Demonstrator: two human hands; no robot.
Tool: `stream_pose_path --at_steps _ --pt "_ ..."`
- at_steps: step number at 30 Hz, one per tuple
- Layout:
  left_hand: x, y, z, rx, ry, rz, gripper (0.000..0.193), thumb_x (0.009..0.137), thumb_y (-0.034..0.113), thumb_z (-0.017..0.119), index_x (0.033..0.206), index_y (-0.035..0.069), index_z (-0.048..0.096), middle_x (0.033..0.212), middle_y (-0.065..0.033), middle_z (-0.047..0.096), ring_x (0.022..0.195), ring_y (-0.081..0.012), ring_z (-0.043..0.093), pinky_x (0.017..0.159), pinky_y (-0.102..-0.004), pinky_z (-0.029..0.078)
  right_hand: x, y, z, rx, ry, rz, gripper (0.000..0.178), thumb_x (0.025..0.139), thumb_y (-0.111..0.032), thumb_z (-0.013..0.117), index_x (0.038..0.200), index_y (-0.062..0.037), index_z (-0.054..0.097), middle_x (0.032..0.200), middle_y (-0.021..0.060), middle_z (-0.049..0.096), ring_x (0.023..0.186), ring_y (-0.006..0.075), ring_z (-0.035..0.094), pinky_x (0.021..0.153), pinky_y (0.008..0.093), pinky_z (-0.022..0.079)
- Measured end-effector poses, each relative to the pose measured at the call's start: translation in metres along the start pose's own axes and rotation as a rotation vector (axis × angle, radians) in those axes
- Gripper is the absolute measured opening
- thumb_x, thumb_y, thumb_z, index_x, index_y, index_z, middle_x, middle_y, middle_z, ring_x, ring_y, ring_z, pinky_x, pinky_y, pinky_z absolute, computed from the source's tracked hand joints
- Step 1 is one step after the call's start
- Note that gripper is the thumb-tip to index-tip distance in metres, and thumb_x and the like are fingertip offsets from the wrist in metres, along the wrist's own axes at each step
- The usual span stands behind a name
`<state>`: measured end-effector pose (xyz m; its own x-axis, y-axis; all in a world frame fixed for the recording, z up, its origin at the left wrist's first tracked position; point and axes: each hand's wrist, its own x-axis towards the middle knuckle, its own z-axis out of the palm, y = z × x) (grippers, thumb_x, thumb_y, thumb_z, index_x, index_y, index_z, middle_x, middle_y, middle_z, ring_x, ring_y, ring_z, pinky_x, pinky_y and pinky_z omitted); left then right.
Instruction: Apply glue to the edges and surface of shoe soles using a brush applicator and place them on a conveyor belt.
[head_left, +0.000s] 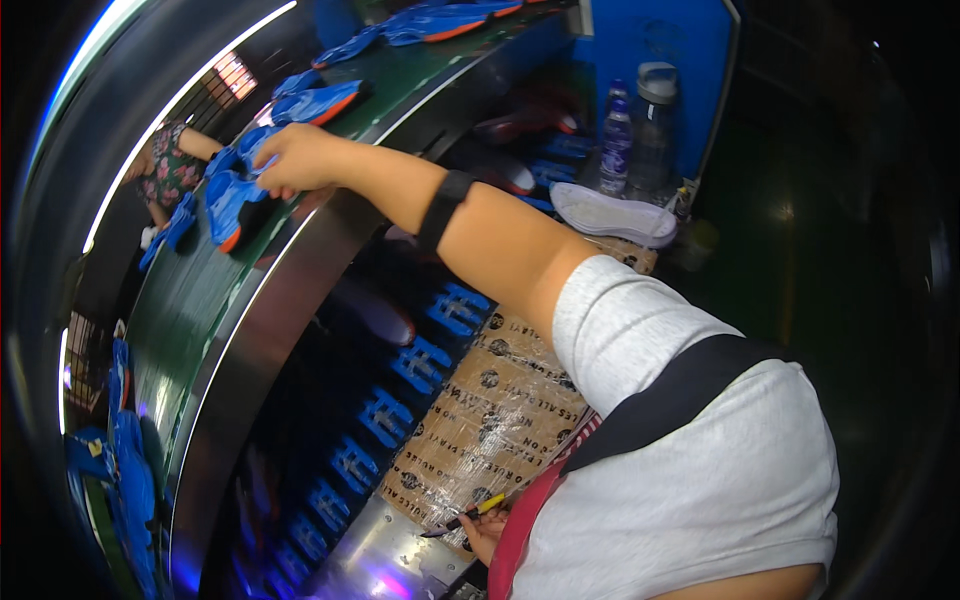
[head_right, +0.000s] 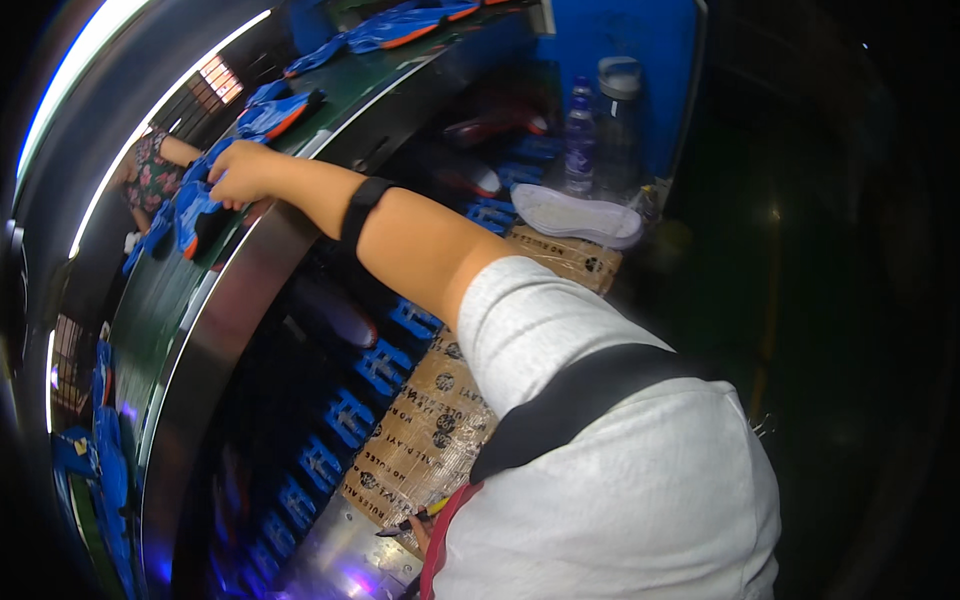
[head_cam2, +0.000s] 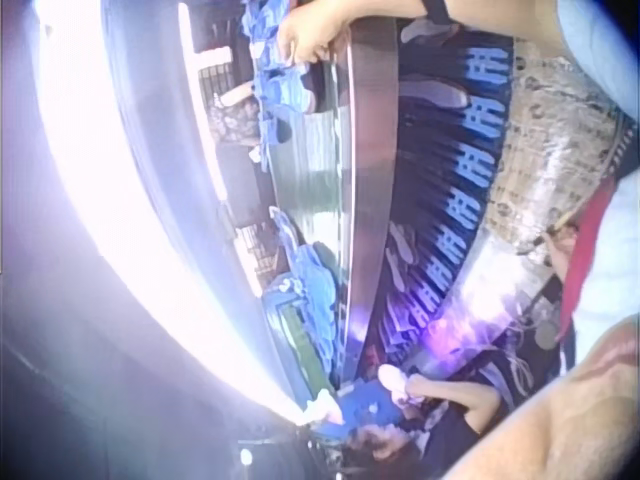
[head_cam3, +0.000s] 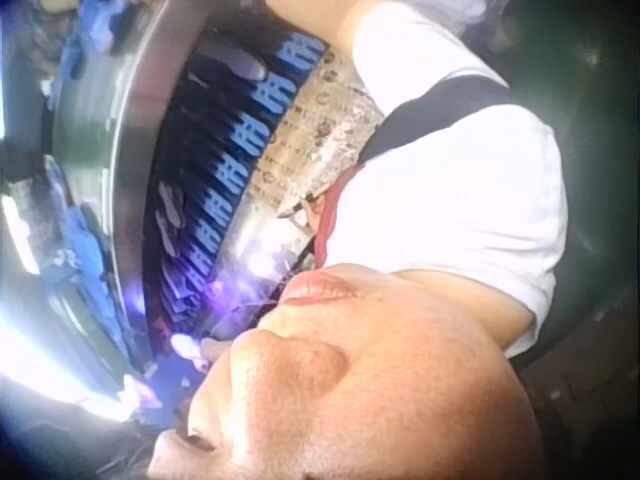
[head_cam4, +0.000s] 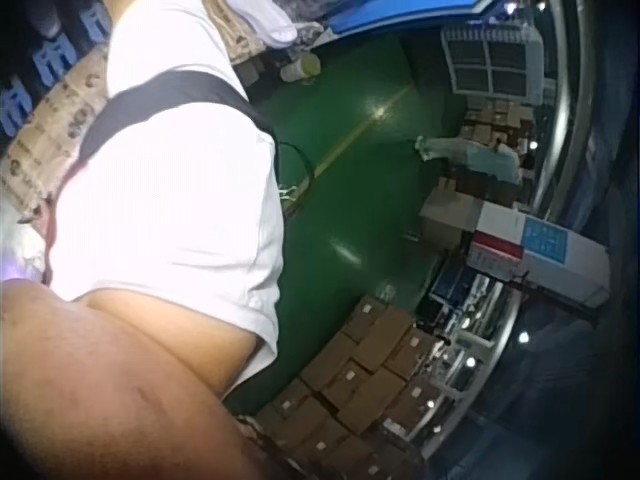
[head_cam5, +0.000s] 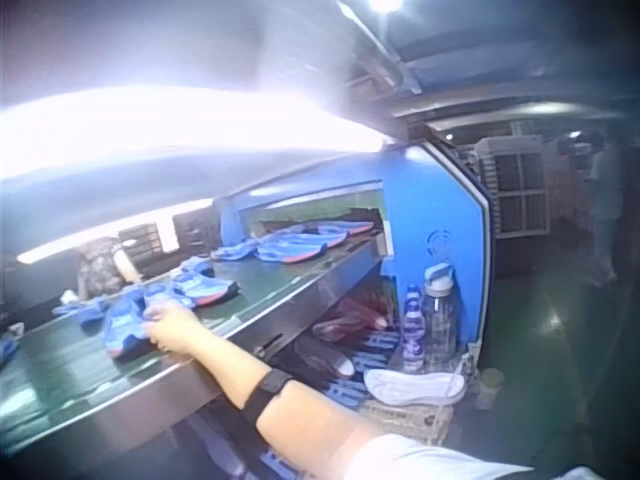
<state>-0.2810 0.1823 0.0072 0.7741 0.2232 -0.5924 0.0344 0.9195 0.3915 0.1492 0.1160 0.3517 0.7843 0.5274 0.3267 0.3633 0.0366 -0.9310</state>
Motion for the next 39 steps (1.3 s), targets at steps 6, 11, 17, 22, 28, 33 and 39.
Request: stream_pose_path --at_steps 6,11,17,22,28,33,39 --pt "-0.016 0.043 0.026 0.057 0.105 0.179 0.027 0.088 0.037 0.05 0.094 0.01 0.051 0.076 -0.0056 0.056 0.063 -0.0143 0.05 0.06 -0.0275 0.042 0.005 0.011 0.006 0.083 0.011 -0.034 0.036 0.076 -0.017 0.064 0.108 -0.0019 0.057 0.074 0.0075 0.059 0.062 0.0118 0.054 0.048 0.037 0.054" --pt "-0.01 0.033 0.044 0.055 0.089 0.248 0.024 0.089 0.031 0.05 0.096 0.008 0.052 0.082 -0.0053 0.056 0.07 -0.0171 0.053 0.066 -0.0299 0.043 0.011 0.023 0.005 -0.081 0.062 -0.367 0.032 0.08 -0.019 0.058 0.106 -0.0009 0.059 0.076 0.0078 0.064 0.062 0.0089 0.055 0.056 0.0201 0.043" --pt "-0.002 0.0 0.053 0.019 0.034 0.231 0.026 0.09 0.031 0.048 0.1 0.007 0.052 0.089 -0.0095 0.056 0.081 -0.0194 0.055 0.075 -0.0305 0.046 -0.06 0.005 0.023 -0.057 0.009 -0.674 0.023 0.085 -0.016 0.052 0.095 0.0017 0.062 0.07 0.0058 0.061 0.059 0.0088 0.054 0.055 0.0203 0.044" --pt "0.021 0.014 0.054 -0.097 0.05 0.375 0.026 0.09 0.028 0.048 0.098 0.004 0.051 0.087 -0.0103 0.055 0.079 -0.0215 0.056 0.073 -0.0314 0.048 -0.205 0.025 0.035 -0.169 -0.726 -0.561 0.012 0.077 -0.012 0.063 0.082 -0.0009 0.065 0.07 0.01 0.063 0.057 0.0158 0.06 0.051 0.0264 0.045" --pt "0.021 0.026 0.105 -0.187 -0.12 0.477 0.026 0.09 0.029 0.048 0.096 0.004 0.053 0.088 -0.0095 0.057 0.079 -0.0206 0.057 0.073 -0.032 0.049 -0.344 0.137 0.053 -0.131 -0.592 -0.026 0.035 0.077 -0.022 0.064 0.106 -0.0027 0.058 0.077 0.0103 0.062 0.064 0.0158 0.058 0.056 0.0281 0.047" --pt "0.018 -0.017 0.12 -0.108 -0.304 0.185 0.028 0.09 0.032 0.046 0.097 0.006 0.054 0.086 -0.0088 0.06 0.077 -0.0199 0.059 0.072 -0.0327 0.049 -0.354 0.159 0.069 0.525 -0.201 0.177 0.071 0.077 -0.029 0.066 0.133 -0.0032 0.031 0.106 0.0095 0.05 0.093 0.0136 0.048 0.077 0.0254 0.041" --pt "0.018 -0.04 0.114 -0.101 -0.321 -0.059 0.031 0.092 0.037 0.041 0.099 0.008 0.052 0.087 -0.0056 0.058 0.085 -0.0167 0.056 0.074 -0.0292 0.046 -0.331 0.167 0.059 0.226 -0.292 -0.024 0.071 0.068 -0.023 0.067 0.13 -0.0042 0.037 0.102 0.0095 0.05 0.088 0.018 0.048 0.078 0.0295 0.038"
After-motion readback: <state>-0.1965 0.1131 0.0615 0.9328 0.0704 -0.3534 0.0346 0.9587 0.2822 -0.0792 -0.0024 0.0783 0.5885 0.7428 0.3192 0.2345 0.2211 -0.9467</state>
